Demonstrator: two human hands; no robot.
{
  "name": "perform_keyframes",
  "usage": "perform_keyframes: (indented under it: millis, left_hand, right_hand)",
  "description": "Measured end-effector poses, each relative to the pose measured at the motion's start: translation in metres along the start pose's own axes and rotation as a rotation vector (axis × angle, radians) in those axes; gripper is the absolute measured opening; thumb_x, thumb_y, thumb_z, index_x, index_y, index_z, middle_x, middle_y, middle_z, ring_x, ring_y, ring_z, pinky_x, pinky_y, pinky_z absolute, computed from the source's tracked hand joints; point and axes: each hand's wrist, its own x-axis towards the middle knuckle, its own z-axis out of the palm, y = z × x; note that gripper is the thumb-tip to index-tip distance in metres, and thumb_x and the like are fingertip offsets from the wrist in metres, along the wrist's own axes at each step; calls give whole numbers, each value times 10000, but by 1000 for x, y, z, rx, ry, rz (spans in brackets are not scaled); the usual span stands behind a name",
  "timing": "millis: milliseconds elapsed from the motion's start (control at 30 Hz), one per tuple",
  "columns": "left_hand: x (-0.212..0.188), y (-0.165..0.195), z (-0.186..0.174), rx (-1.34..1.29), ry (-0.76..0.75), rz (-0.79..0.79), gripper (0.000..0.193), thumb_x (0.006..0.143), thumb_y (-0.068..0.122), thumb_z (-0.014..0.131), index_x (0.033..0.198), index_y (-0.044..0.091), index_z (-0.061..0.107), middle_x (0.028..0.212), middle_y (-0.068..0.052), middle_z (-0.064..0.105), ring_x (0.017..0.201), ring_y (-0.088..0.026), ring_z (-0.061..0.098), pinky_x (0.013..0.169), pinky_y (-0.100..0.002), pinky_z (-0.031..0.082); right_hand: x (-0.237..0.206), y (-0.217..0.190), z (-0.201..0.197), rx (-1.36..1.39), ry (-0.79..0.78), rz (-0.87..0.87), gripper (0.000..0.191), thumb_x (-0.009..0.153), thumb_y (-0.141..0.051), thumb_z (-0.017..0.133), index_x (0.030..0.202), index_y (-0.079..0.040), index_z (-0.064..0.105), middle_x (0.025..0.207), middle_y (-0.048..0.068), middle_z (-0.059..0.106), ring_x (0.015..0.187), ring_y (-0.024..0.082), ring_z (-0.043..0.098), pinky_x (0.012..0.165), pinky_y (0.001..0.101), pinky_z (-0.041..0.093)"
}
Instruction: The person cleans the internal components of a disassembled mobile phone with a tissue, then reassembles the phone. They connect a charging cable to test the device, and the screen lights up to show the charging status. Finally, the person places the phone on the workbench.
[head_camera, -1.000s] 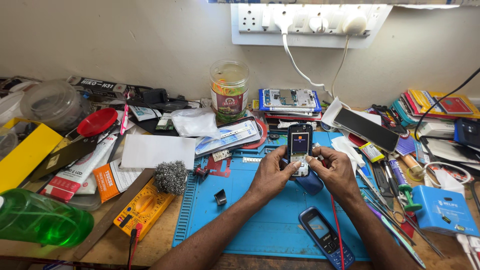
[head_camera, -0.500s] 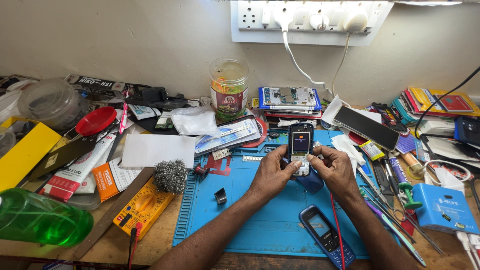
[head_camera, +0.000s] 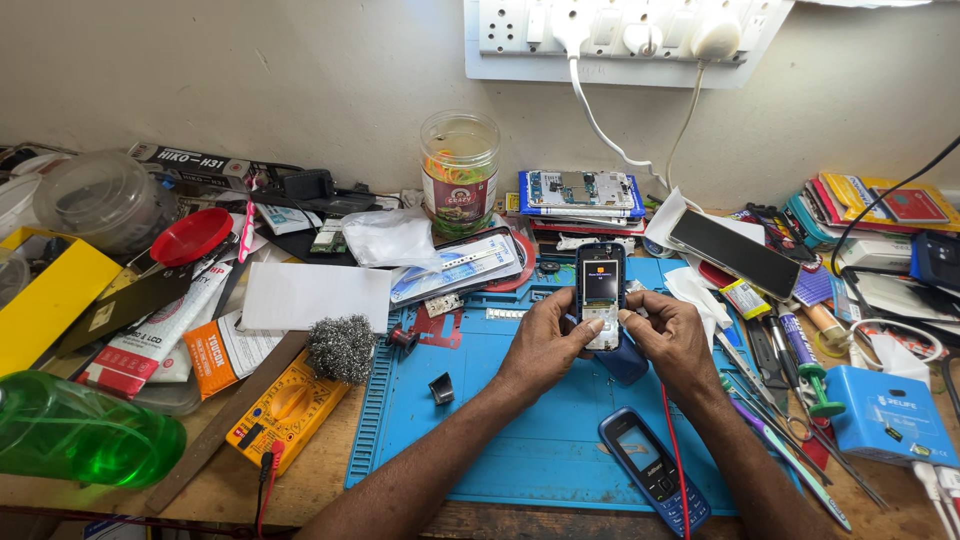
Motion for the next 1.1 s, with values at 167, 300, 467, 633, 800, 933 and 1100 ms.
perform_keyframes:
  millis: [167,300,467,633,800,933,1100]
  left_hand:
    - [2,-4,-1,-86,-42,-20,266,969,150,653,1193,7,641,970,-95,700,866,-121,704,686,-281,640]
    - [4,-6,-1,-74,-40,-29,269,967,156,656,1186,1,641,956,-98,693,855,-125,703,668,-277,640]
    - [3,-4,0,-43,-29,-41,271,966,157,654,1188,3,641,946,-95,692,833,-123,702,657,-271,637]
    - [1,-3,1,-14,-16,-16,284,969,166,656,1206,11,634,945,-93,685,840,-117,701,678,-269,652]
    - [-1,-3,0,-16,-20,-1,304,965,169,657,1221,8,626,953,-94,688,850,-115,703,683,-278,656]
    - [-1,-2,-1,14,-12,-19,318,968,176,662,1243,21,625,957,-96,688,849,-127,698,703,-293,653]
    - [5,-5,-6,-218,-14,49,318,968,132,662,1268,47,603,1034,-73,710,915,-116,704,758,-306,619]
  right_hand:
    - [0,2,1,49,-14,31,213,890,-138,652,987,29,742,609,32,600,514,56,473,462,232,341]
    - [1,6,2,171,-31,69,208,883,-128,658,980,38,736,618,4,530,527,59,436,472,226,334]
    - [3,8,2,178,-31,92,200,879,-131,674,967,42,722,619,4,537,524,64,448,466,231,338]
    - [3,8,2,149,-33,83,197,890,-143,683,956,38,723,614,11,550,519,69,459,462,239,349]
    - [2,9,3,124,-43,62,194,900,-145,682,953,37,725,614,3,550,525,66,451,469,241,342]
    - [0,4,4,162,-37,63,198,900,-145,679,962,36,729,625,-15,545,536,62,441,481,237,333]
    - [-2,-12,3,289,16,-9,298,985,-164,532,1196,-20,685,794,3,638,560,45,428,492,203,364]
